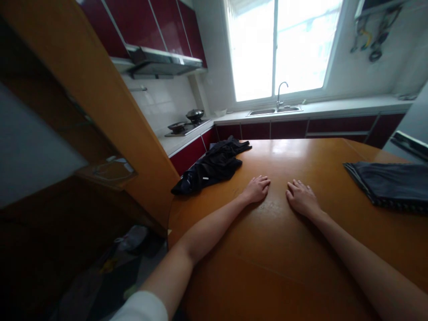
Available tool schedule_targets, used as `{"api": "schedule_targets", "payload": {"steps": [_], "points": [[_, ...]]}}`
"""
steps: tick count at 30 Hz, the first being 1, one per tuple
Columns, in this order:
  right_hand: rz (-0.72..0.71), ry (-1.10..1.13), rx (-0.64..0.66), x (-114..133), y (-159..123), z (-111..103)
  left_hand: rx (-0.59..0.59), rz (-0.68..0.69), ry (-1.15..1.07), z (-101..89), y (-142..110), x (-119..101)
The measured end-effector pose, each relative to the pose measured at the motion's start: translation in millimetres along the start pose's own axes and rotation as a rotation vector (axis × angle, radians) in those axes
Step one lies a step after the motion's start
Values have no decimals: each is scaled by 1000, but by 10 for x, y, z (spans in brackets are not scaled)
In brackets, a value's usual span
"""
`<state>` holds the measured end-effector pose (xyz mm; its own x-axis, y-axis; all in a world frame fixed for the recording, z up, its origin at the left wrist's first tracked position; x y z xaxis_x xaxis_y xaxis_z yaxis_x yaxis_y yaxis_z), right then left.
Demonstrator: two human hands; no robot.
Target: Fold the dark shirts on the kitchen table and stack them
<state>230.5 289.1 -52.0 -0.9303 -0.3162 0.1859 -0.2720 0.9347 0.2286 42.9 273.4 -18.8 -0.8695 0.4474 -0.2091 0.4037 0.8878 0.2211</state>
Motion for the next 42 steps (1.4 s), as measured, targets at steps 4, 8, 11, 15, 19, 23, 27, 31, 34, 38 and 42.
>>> {"api": "schedule_targets", "payload": {"steps": [4, 8, 11, 15, 19, 23, 27, 31, 34, 38, 42], "points": [[2, 2, 1, -3, 4, 5, -48, -72, 8, -155, 48, 140], [4, -18, 12, 2, 3, -4, -201, -297, 87, -529, 8, 591], [2, -20, 9, 2, 3, 0, -292, -553, 192, -772, -174, 1030], [8, -3, 7, -3, 7, 16, -287, -742, 149, -784, -370, 1426], [12, 5, 5, -7, 9, 22, -324, -732, 86, -693, -361, 1562], [4, 5, -8, -16, 3, 18, -325, -694, 54, -655, -303, 1611], [-10, 30, -25, -26, -3, 18, -371, -639, 30, -676, -263, 1546], [-10, 46, -34, -40, 2, 24, -386, -510, 2, -653, -175, 1295], [-13, 31, -30, -43, 8, 29, -366, -382, -23, -607, -104, 1028], [-17, 23, -32, -36, 8, 22, -278, -190, -46, -514, -31, 654], [-14, 28, -33, -31, 7, 12, -117, -31, 18, -365, 8, 353]]}}
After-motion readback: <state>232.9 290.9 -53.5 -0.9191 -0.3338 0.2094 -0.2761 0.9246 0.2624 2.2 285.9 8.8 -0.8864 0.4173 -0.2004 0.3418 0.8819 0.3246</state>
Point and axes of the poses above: each hand's wrist, its own y-axis towards the middle knuckle, its own z-axis out of the palm, x = y × z, the point moved 6 cm from there along y, towards the middle knuckle, and after that the axes turned 1 degree about x, right-handed, at the moved point
